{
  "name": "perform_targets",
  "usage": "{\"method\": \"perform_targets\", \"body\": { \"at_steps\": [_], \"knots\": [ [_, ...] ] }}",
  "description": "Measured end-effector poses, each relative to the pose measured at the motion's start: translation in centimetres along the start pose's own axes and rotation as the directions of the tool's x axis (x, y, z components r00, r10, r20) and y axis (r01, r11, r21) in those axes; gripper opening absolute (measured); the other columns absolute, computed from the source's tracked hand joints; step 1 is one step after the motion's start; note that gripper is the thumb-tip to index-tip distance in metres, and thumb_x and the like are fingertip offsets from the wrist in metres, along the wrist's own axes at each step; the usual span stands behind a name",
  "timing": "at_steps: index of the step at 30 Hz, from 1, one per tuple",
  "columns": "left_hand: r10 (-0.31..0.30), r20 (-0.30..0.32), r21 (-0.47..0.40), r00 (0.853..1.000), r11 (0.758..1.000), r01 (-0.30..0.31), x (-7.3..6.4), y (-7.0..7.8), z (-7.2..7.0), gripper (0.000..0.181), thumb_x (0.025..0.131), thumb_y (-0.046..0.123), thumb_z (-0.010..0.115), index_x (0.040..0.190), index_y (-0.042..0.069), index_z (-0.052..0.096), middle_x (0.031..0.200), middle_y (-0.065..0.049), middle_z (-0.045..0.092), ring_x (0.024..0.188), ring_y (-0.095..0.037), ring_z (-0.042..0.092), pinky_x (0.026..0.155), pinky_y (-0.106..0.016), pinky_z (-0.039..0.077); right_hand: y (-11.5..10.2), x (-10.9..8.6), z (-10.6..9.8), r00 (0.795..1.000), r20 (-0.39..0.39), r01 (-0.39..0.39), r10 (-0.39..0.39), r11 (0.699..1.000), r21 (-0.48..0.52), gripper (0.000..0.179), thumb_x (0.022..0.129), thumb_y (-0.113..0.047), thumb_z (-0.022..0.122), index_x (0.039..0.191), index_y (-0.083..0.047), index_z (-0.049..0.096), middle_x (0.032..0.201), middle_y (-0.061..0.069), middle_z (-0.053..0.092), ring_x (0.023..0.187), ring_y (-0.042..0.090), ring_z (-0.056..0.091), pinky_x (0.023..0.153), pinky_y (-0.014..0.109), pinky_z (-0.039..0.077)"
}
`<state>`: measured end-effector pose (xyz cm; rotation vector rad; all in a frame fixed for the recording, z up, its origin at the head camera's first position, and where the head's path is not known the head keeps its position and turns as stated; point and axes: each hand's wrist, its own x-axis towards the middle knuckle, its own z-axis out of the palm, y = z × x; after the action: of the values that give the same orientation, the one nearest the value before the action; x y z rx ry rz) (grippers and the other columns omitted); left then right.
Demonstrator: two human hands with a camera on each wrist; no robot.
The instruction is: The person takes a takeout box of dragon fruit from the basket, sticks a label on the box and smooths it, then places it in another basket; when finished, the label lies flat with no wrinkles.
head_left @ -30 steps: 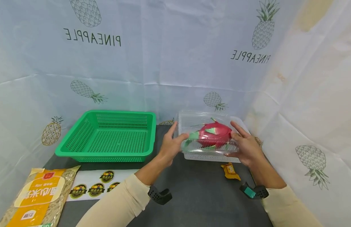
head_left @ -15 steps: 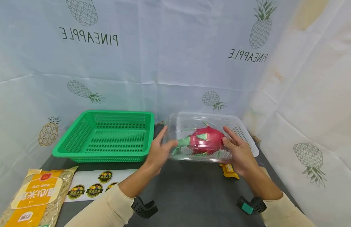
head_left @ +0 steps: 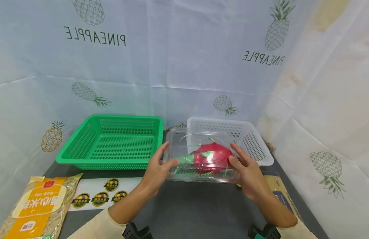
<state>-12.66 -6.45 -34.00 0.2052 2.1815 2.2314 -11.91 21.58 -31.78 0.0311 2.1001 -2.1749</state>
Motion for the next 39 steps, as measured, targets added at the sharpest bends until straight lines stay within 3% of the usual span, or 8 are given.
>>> {"method": "perform_targets", "body": {
  "at_steps": [3, 7, 13, 18, 21, 27, 33, 39],
  "knots": [
    [-0.007, 0.008, -0.009, 1.0, 1.0, 0.007, -0.7, -0.2, -0.4, 0.072, 0.089, 0.015, 0.065, 0.151, 0.018, 0.03, 0.155, -0.008, 0.022, 0.13, -0.04, 0.035, 0.084, -0.049, 0.048, 0.5, -0.5, 0.2, 1.0, -0.004, 0.017, -0.017, 0.999, -0.042, 0.059, 0.099, -0.026, 0.056, 0.153, -0.028, 0.032, 0.157, 0.009, 0.016, 0.135, 0.039, 0.025, 0.091, 0.047, 0.047],
    [-0.025, 0.016, 0.001, 1.0, 1.0, 0.025, -1.8, -0.4, -0.8, 0.073, 0.089, 0.014, 0.065, 0.152, 0.015, 0.029, 0.155, -0.011, 0.022, 0.121, -0.039, 0.044, 0.079, -0.046, 0.049, 1.4, -1.1, 0.7, 0.999, -0.015, 0.043, -0.044, 0.996, -0.084, 0.056, 0.1, -0.022, 0.055, 0.152, -0.026, 0.034, 0.157, 0.008, 0.016, 0.136, 0.036, 0.024, 0.092, 0.04, 0.046],
    [-0.058, 0.016, -0.01, 0.998, 0.998, 0.059, -3.2, -1.0, -1.3, 0.074, 0.087, 0.007, 0.065, 0.151, 0.011, 0.029, 0.154, -0.012, 0.025, 0.1, -0.032, 0.055, 0.073, -0.042, 0.052, 2.5, -2.2, 1.3, 0.998, -0.044, 0.039, -0.045, 0.99, -0.137, 0.055, 0.099, -0.022, 0.057, 0.15, -0.026, 0.037, 0.157, 0.011, 0.018, 0.136, 0.04, 0.025, 0.097, 0.049, 0.042],
    [-0.047, 0.015, -0.027, 0.999, 0.999, 0.047, -4.4, -1.2, -1.6, 0.073, 0.085, 0.005, 0.067, 0.149, 0.01, 0.031, 0.152, -0.013, 0.027, 0.096, -0.031, 0.056, 0.069, -0.042, 0.053, 3.0, -3.3, 1.8, 0.996, -0.068, 0.037, -0.05, 0.984, -0.174, 0.055, 0.098, -0.023, 0.059, 0.149, -0.024, 0.039, 0.156, 0.012, 0.019, 0.138, 0.045, 0.02, 0.099, 0.058, 0.035],
    [-0.041, 0.014, -0.016, 0.999, 0.999, 0.041, -5.2, -1.3, -1.8, 0.074, 0.084, 0.006, 0.068, 0.149, 0.011, 0.032, 0.152, -0.013, 0.026, 0.104, -0.038, 0.054, 0.073, -0.047, 0.052, 3.2, -3.9, 2.1, 0.996, -0.066, 0.049, -0.062, 0.981, -0.186, 0.055, 0.097, -0.023, 0.059, 0.149, -0.021, 0.039, 0.156, 0.012, 0.019, 0.138, 0.047, 0.017, 0.1, 0.064, 0.03],
    [-0.049, 0.002, 0.037, 0.999, 0.998, 0.049, -6.5, -1.8, -2.0, 0.073, 0.083, 0.012, 0.07, 0.147, 0.013, 0.035, 0.151, -0.015, 0.028, 0.128, -0.057, 0.027, 0.091, -0.058, 0.041, 4.3, -5.0, 2.4, 0.996, -0.076, 0.027, -0.042, 0.983, -0.183, 0.054, 0.097, -0.023, 0.06, 0.147, -0.021, 0.04, 0.153, 0.012, 0.023, 0.135, 0.043, 0.023, 0.1, 0.065, 0.029],
    [-0.093, 0.0, -0.015, 0.996, 0.996, 0.093, -7.6, -2.7, -2.1, 0.074, 0.081, 0.005, 0.07, 0.146, 0.011, 0.036, 0.15, -0.019, 0.029, 0.114, -0.04, 0.048, 0.075, -0.041, 0.051, 5.7, -5.7, 2.7, 0.996, -0.087, -0.035, 0.022, 0.987, -0.154, 0.058, 0.096, -0.026, 0.062, 0.148, -0.019, 0.039, 0.154, 0.014, 0.022, 0.135, 0.043, 0.019, 0.102, 0.063, 0.027],
    [-0.103, 0.024, -0.065, 0.994, 0.992, 0.104, -8.1, -4.3, -2.5, 0.073, 0.081, -0.001, 0.068, 0.146, 0.006, 0.035, 0.147, -0.023, 0.03, 0.104, -0.033, 0.054, 0.067, -0.039, 0.054, 7.4, -5.9, 3.1, 0.993, -0.109, -0.055, 0.04, 0.989, -0.141, 0.057, 0.094, -0.025, 0.064, 0.147, -0.016, 0.043, 0.152, 0.012, 0.03, 0.134, 0.041, 0.024, 0.102, 0.061, 0.031]
  ]
}}
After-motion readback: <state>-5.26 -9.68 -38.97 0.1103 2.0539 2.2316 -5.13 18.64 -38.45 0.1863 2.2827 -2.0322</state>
